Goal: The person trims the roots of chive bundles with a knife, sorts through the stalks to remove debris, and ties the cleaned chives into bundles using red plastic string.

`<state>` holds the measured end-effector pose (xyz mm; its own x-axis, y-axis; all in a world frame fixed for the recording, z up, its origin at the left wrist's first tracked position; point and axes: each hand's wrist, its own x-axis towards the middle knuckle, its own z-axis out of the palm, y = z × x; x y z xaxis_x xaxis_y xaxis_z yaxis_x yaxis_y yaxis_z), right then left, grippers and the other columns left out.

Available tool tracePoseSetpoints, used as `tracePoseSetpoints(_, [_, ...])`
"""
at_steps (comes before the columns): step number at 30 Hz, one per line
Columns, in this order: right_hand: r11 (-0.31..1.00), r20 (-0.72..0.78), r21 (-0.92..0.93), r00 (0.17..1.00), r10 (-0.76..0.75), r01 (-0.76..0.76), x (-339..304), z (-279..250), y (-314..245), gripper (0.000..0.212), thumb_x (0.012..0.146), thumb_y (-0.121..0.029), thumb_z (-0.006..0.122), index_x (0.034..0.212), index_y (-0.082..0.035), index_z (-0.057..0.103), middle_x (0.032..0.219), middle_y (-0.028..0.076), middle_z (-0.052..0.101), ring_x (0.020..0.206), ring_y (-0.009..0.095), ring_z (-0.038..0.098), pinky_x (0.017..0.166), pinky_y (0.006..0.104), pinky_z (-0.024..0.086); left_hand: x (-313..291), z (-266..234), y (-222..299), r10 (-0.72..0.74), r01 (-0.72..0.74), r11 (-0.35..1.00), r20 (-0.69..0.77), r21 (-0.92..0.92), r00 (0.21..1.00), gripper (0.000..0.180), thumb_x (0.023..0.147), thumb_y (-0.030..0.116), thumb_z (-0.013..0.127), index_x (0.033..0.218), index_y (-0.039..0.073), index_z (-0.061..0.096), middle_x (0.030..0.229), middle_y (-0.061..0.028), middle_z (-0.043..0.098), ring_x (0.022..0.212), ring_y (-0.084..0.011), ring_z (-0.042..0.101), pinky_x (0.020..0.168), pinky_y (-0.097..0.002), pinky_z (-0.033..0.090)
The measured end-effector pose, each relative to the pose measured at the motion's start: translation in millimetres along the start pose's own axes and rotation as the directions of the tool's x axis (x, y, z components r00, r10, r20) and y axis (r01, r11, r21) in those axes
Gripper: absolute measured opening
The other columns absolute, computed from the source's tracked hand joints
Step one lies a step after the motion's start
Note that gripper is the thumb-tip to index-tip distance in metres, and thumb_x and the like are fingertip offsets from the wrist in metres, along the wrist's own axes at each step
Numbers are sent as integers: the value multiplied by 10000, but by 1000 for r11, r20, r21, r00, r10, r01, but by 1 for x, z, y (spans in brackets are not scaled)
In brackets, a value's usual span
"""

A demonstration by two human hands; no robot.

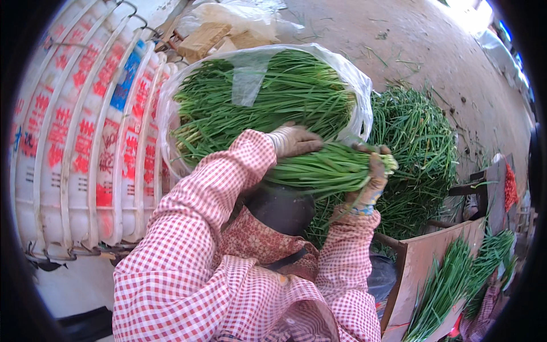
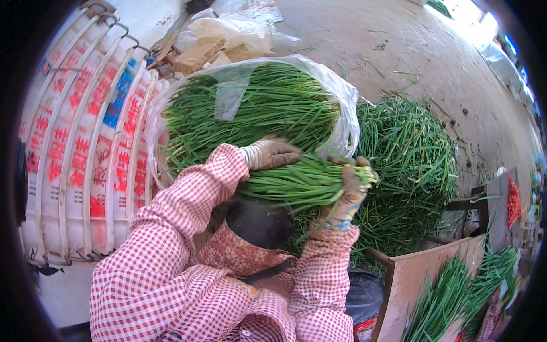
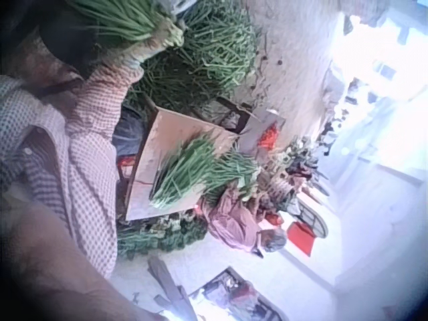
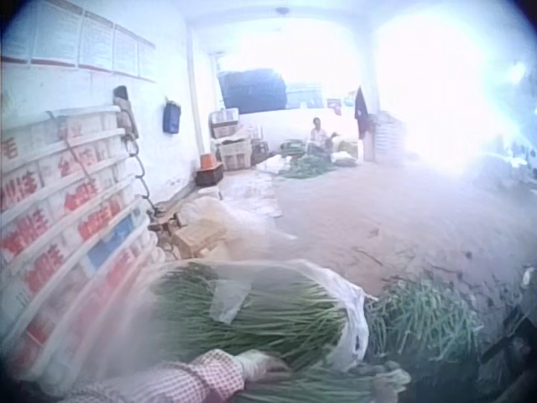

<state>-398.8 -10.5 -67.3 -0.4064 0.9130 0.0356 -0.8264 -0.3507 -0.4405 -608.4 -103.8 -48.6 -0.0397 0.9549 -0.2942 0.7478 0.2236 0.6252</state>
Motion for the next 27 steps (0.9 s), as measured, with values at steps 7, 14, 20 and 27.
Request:
tracePoseSetpoints(7, [956, -143, -185, 957, -253, 225, -16, 19, -170, 252, 872, -274, 583, 1061, -112, 622, 1009, 104, 653, 976, 287, 611, 907, 516, 484, -6, 33, -102, 104, -99, 742, 32, 663, 994, 452, 769, 261, 645, 1218, 225, 605, 1337, -47, 520, 1305, -254, 393, 1097, -406, 306])
tracePoseSetpoints(14, [447, 210, -712, 771, -601, 542, -3, -18, -313, 234, 922, -197, 570, 1044, -3, 616, 955, 108, 647, 864, 211, 623, 753, 313, 525, -50, -56, 72, 551, 14, 635, -465, 773, 693, 259, 780, 68, 646, 1038, 92, 648, 1118, -111, 622, 1099, -252, 554, 823, -377, 501])
tracePoseSetpoints(20, [165, 301, -819, 656, -692, 550, -48, 45, -288, 243, 933, -179, 535, 1079, 5, 597, 989, 130, 628, 847, 201, 617, 745, 320, 529, -62, 58, 225, 523, -79, 543, 264, -836, 810, 692, 786, 543, 577, 1254, 41, 481, 1237, -153, 538, 1116, -274, 530, 963, -410, 437])
tracePoseSetpoints(27, [205, 569, -420, 433, -699, 884, -133, 59, -128, 572, 735, -125, 764, 1213, -65, 456, 1028, 126, 577, 1020, 277, 580, 906, 492, 482, -34, 129, 227, 608, 177, -699, -445, -693, 657, 886, 860, 718, 370, 1445, 57, 282, 1443, -227, 355, 1300, -369, 394, 1088, -511, 301])
